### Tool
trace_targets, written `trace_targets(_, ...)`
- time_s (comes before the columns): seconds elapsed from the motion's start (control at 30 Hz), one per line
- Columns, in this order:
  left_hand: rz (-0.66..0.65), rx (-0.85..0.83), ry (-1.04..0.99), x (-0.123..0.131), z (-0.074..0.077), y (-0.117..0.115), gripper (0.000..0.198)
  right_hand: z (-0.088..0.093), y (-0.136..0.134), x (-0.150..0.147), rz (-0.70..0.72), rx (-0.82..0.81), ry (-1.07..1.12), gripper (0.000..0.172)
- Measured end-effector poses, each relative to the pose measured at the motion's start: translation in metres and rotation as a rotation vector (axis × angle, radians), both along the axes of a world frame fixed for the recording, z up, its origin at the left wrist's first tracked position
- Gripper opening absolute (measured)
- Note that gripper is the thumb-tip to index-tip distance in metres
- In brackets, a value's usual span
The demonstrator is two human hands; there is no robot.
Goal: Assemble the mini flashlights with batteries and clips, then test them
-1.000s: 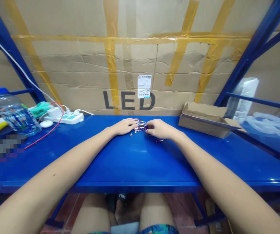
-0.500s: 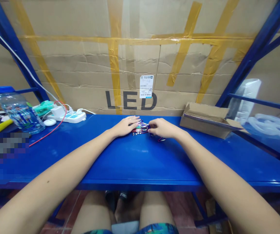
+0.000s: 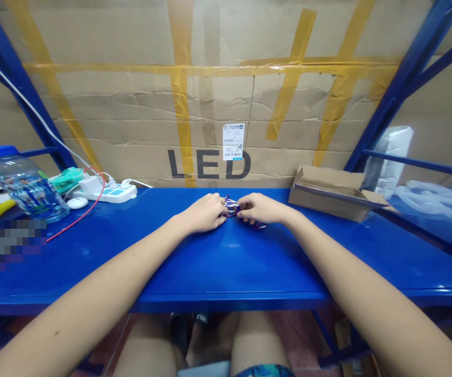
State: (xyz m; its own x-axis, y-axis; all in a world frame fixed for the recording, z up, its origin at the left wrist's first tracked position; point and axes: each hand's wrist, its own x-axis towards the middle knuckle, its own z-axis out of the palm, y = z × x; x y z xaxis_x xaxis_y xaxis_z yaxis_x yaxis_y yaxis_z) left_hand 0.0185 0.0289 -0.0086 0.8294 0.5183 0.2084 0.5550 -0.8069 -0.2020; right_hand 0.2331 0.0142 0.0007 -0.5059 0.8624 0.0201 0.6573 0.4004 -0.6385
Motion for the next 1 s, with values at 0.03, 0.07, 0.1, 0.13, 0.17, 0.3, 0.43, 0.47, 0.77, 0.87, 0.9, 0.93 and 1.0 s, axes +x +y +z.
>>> trace_targets(0.03,0.005,0.004,0.011,0.000,-0.001,0.000,0.021,-0.001,0.001,0.000,0.008,0.006,-0.002,0.006)
trace_targets(0.07,0.006,0.005,0.015,0.001,-0.002,0.000,0.021,-0.001,0.001,0.001,0.015,0.011,-0.001,0.006)
trace_targets(0.1,0.002,0.001,0.013,0.001,-0.002,0.000,0.021,-0.002,0.002,0.001,0.021,0.014,0.001,0.006)
trace_targets(0.13,-0.007,-0.009,0.008,0.001,-0.002,0.000,0.020,-0.002,0.002,0.001,0.026,0.012,0.004,0.006)
trace_targets(0.17,-0.017,-0.025,-0.001,0.001,-0.002,-0.001,0.020,-0.002,0.002,0.001,0.028,0.007,0.008,0.007)
trace_targets(0.3,-0.037,-0.065,-0.039,0.004,0.000,-0.004,0.017,-0.002,0.001,0.002,0.038,-0.007,0.020,0.010)
trace_targets(0.43,0.002,-0.019,-0.002,0.006,0.000,-0.006,0.019,-0.004,0.005,0.004,0.074,-0.007,0.033,0.010)
trace_targets(0.47,0.009,-0.015,0.015,0.006,0.000,-0.006,0.020,-0.005,0.006,0.005,0.080,-0.006,0.034,0.010)
trace_targets(0.77,0.056,-0.196,0.036,0.006,0.010,-0.011,0.010,-0.006,0.010,0.008,0.104,0.005,0.039,0.017)
trace_targets(0.87,0.027,-0.245,0.031,0.005,0.016,-0.016,0.007,-0.006,0.010,0.008,0.099,-0.006,0.041,0.020)
trace_targets(0.9,0.028,-0.231,0.016,0.004,0.017,-0.017,0.007,-0.006,0.010,0.008,0.097,-0.009,0.045,0.020)
trace_targets(0.93,0.028,-0.204,-0.014,0.004,0.018,-0.017,0.007,-0.006,0.010,0.008,0.094,-0.013,0.054,0.020)
trace_targets(1.0,0.026,-0.131,-0.123,0.004,0.017,-0.017,0.010,-0.007,0.010,0.007,0.087,-0.024,0.076,0.019)
